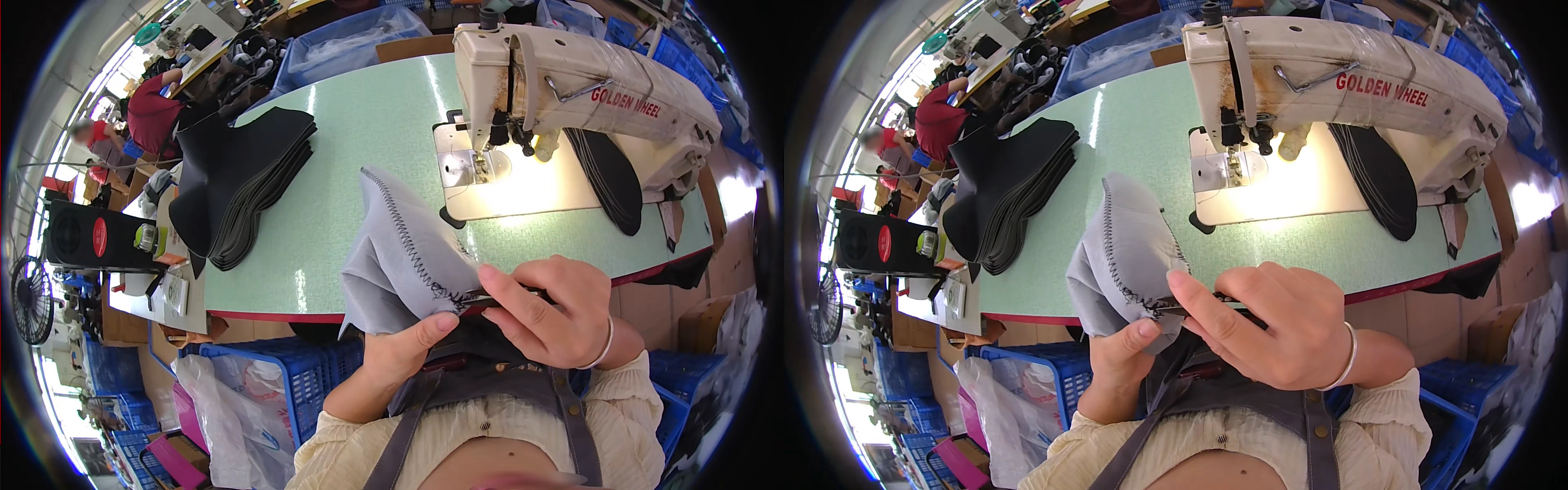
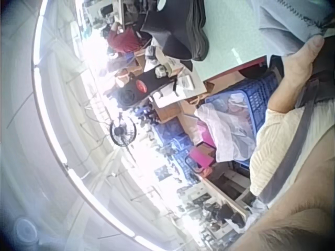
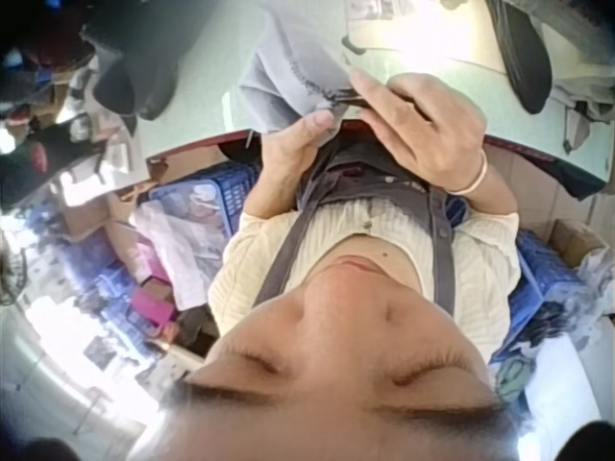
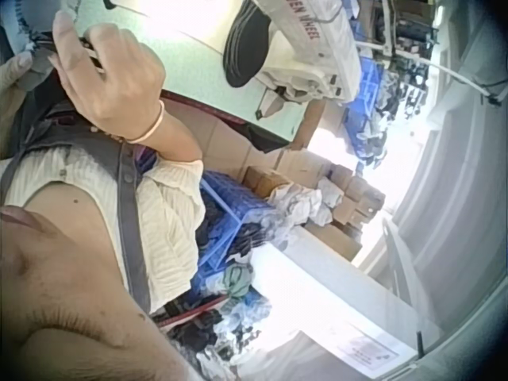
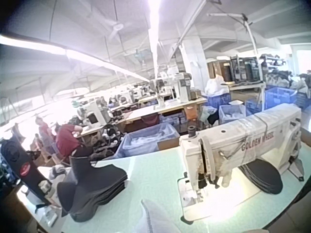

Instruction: The person sews fabric pieces together using a sewing machine and trims loose threads with thread snips.

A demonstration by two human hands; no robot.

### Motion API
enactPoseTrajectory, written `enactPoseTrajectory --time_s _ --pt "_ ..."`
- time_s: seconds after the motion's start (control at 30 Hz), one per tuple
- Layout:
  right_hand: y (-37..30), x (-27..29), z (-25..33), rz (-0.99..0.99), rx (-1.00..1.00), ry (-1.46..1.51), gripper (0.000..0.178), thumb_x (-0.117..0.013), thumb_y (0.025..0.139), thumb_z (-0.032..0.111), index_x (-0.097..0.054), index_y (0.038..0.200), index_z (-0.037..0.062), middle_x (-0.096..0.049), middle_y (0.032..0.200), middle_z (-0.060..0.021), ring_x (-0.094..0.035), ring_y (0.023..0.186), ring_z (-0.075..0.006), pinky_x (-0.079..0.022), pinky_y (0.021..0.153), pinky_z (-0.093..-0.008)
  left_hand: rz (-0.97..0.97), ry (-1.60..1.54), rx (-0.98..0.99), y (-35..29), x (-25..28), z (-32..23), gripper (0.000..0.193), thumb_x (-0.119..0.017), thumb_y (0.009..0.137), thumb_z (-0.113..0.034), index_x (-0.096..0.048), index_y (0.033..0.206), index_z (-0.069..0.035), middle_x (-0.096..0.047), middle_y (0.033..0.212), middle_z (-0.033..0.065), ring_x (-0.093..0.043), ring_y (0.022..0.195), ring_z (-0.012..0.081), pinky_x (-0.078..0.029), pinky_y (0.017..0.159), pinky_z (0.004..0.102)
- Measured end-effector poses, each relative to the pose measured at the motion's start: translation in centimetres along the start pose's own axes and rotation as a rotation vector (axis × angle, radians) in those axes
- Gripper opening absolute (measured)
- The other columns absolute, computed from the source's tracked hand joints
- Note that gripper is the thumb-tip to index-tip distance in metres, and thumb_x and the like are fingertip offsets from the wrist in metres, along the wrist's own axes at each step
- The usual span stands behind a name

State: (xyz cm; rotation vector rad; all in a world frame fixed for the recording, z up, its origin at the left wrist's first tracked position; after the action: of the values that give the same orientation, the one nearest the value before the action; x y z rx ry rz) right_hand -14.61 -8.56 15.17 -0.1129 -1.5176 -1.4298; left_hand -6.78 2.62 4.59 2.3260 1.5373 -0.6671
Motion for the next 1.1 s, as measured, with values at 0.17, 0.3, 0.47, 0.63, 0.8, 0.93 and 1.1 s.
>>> enactPoseTrajectory --time_s 0.17,0.3,0.47,0.63,0.8,0.93,1.1 --pt "0.0 -0.1 0.1 0.009 0.005 -0.007 0.053 -0.075 0.062 0.007 -0.062 0.113 0.0041 -0.056 0.075 -0.0035 -0.051 0.052 -0.0153 -0.038 0.044 -0.0264 -0.006 -0.02 0.006 -0.1 0.1 0.1 0.094 -0.079 0.061 -0.011 -0.024 0.138 -0.006 -0.045 0.127 0.0124 -0.048 0.116 0.0257 -0.041 0.099 0.0375" --pt "0.0 0.0 0.1 0.001 0.005 -0.014 0.052 -0.075 0.063 0.007 -0.063 0.113 0.0034 -0.056 0.075 -0.0037 -0.051 0.052 -0.0154 -0.039 0.044 -0.0265 -0.019 -0.03 0.02 -0.1 0.2 0.3 0.094 -0.079 0.061 -0.011 -0.025 0.138 -0.006 -0.046 0.126 0.0124 -0.049 0.116 0.0259 -0.041 0.099 0.0377" --pt "0.1 -0.2 0.0 0.007 0.002 -0.019 0.052 -0.075 0.063 0.008 -0.062 0.113 0.0029 -0.056 0.074 -0.004 -0.051 0.052 -0.0152 -0.038 0.044 -0.0263 -0.014 -0.013 0.014 0.0 0.1 0.2 0.093 -0.078 0.061 -0.01 -0.025 0.138 -0.006 -0.046 0.126 0.0123 -0.049 0.116 0.0259 -0.041 0.099 0.0377" --pt "0.0 -0.5 -0.2 0.049 -0.031 -0.03 0.052 -0.075 0.063 0.008 -0.062 0.113 0.0018 -0.055 0.073 -0.0045 -0.05 0.051 -0.0149 -0.037 0.043 -0.026 -0.042 -0.007 0.062 -0.2 0.2 0.7 0.093 -0.078 0.062 -0.009 -0.025 0.138 -0.006 -0.046 0.127 0.0118 -0.048 0.117 0.0257 -0.04 0.099 0.0377" --pt "-0.5 -1.1 0.2 -0.014 -0.036 -0.119 0.051 -0.075 0.064 0.007 -0.061 0.114 0.0016 -0.055 0.073 -0.0048 -0.05 0.052 -0.0154 -0.037 0.043 -0.0266 -0.073 0.015 0.057 -0.1 0.2 1.0 0.094 -0.077 0.063 -0.01 -0.022 0.139 -0.009 -0.045 0.127 0.0108 -0.047 0.117 0.0255 -0.04 0.099 0.0387" --pt "-1.2 -1.4 -0.3 -0.242 -0.047 -0.014 0.048 -0.073 0.068 0.01 -0.062 0.115 0.0047 -0.052 0.073 -0.0035 -0.049 0.052 -0.0121 -0.037 0.042 -0.0246 -0.077 -0.063 0.103 -0.4 0.0 1.5 0.094 -0.077 0.063 -0.01 -0.022 0.139 -0.01 -0.045 0.127 0.0107 -0.048 0.116 0.0255 -0.04 0.099 0.0392" --pt "-1.8 -3.3 -2.8 -0.214 -0.279 0.466 0.042 -0.074 0.069 0.01 -0.061 0.109 0.0045 -0.057 0.078 -0.0062 -0.054 0.056 -0.0144 -0.041 0.045 -0.0253 -0.025 -0.084 0.168 -0.4 -0.6 2.0 0.09 -0.076 0.066 -0.012 -0.023 0.139 -0.009 -0.045 0.126 0.0114 -0.049 0.114 0.0256 -0.044 0.095 0.0378"
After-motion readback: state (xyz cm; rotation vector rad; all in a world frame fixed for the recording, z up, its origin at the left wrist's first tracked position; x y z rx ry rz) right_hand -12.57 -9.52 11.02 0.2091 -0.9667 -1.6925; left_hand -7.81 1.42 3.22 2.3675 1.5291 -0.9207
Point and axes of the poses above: each hand's wrist, its own y-axis towards the middle knuckle, its own x-axis out of the back of the hand, z = x × y, the point moved 10 cm from there along y, towards the middle knuckle
